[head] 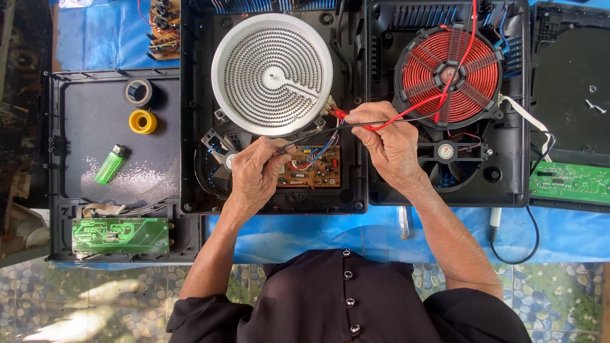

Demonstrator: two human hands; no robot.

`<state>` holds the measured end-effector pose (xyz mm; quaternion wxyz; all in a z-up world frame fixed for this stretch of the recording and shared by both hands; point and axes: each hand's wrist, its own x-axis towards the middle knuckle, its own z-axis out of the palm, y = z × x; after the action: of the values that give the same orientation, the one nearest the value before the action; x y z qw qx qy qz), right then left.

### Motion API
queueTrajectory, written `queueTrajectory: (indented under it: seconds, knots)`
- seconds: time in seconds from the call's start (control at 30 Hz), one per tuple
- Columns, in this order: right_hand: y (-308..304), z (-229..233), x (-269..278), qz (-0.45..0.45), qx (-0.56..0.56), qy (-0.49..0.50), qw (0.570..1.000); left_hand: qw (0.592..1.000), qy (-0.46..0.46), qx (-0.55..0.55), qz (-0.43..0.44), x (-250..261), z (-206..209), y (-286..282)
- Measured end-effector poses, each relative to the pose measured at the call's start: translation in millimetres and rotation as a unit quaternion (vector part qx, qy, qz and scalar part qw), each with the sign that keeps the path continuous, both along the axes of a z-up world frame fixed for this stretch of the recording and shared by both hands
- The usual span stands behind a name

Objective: The person uses a multimeter to test electrical connections on a disassembled electronic device, touching probes to various points on the circuit board and wires. They then move the probes to test a red fan component within the device casing.

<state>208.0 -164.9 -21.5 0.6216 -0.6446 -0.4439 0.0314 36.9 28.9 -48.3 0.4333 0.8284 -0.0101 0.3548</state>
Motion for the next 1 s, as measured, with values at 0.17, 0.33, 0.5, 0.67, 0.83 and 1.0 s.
queueTrajectory:
  seconds: [0.17,0.33,0.5,0.67,0.83,1.0]
  knots:
    - [0.8,-3.6,2.8,-0.004,0.001,-0.044,0.999,0.999,0.022,-0.025,0.016,-3.7,-6.7,1.3]
    - [-0.3,-6.2,4.2,-0.013,0.008,-0.061,0.998,1.0,0.016,0.007,0.023,-6.0,-3.7,-3.1]
    - [0.0,-3.2,3.2,-0.01,0.015,-0.069,0.997,0.999,0.02,0.017,0.025,-5.6,0.0,-1.3]
    - [0.7,-3.6,0.2,-0.011,0.017,-0.061,0.998,0.999,0.027,0.019,0.032,-8.2,-5.6,1.6]
    - [1.8,-5.4,0.2,-0.013,0.021,-0.061,0.998,0.999,0.032,0.026,0.028,-8.8,-1.8,0.9]
    - [-0.4,-1.6,0.4,-0.016,0.019,-0.078,0.997,0.999,0.028,0.03,0.035,-7.1,5.0,0.1]
